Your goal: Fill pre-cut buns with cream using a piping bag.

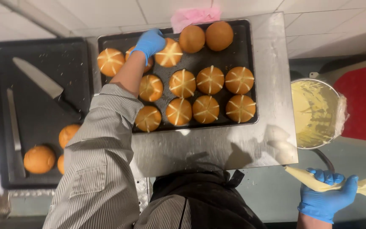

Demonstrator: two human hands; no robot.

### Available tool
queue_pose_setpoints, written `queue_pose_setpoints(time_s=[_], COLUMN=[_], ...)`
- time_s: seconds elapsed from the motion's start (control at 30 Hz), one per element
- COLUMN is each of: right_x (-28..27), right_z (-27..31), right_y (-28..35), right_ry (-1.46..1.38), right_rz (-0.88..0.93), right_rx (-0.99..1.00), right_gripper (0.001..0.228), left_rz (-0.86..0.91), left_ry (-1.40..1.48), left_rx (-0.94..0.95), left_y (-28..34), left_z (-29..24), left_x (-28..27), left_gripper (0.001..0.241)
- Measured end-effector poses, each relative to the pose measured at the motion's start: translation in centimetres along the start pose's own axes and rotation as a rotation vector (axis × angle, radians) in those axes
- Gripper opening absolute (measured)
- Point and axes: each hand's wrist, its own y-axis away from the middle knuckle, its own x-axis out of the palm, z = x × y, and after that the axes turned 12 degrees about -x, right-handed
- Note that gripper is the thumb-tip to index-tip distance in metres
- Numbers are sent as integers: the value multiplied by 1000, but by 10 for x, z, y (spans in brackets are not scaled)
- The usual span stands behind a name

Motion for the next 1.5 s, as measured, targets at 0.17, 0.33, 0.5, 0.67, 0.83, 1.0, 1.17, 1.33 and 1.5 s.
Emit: queue_pose_setpoints(time_s=[0.17,0.33,0.5,0.67,0.83,1.0,1.17,1.33,1.5], right_x=[-43,-19,-6,14,-8,-9,-49,-42,-18], right_z=[1,8,8,12,23,36,36,39,43], right_y=[-4,29,55,82,92,106,119,120,114], right_ry=[-15,37,26,54,26,-24,-88,21,66], right_rz=[-54,-132,-147,-281,-293,-351,-352,-489,-481], right_rx=[-27,-59,-105,-145,-214,-276,-316,-327,-323], right_gripper=[55,52,56,49,51,51,55,50,49], left_rz=[-340,-399,-535,-378,-46,136,-93,-282,-63], left_ry=[-482,-511,-394,8,498,847,501,141,-389], left_rx=[148,-66,242,919,773,639,762,871,849], left_y=[22,0,8,36,23,-36,-56,-42,-50], left_z=[-98,-109,-142,-205,-295,-301,-294,-285,-230], left_x=[-11,22,56,93,149,214,255,282,346], left_gripper=[30,32,22,22,22,18,20,34,61])
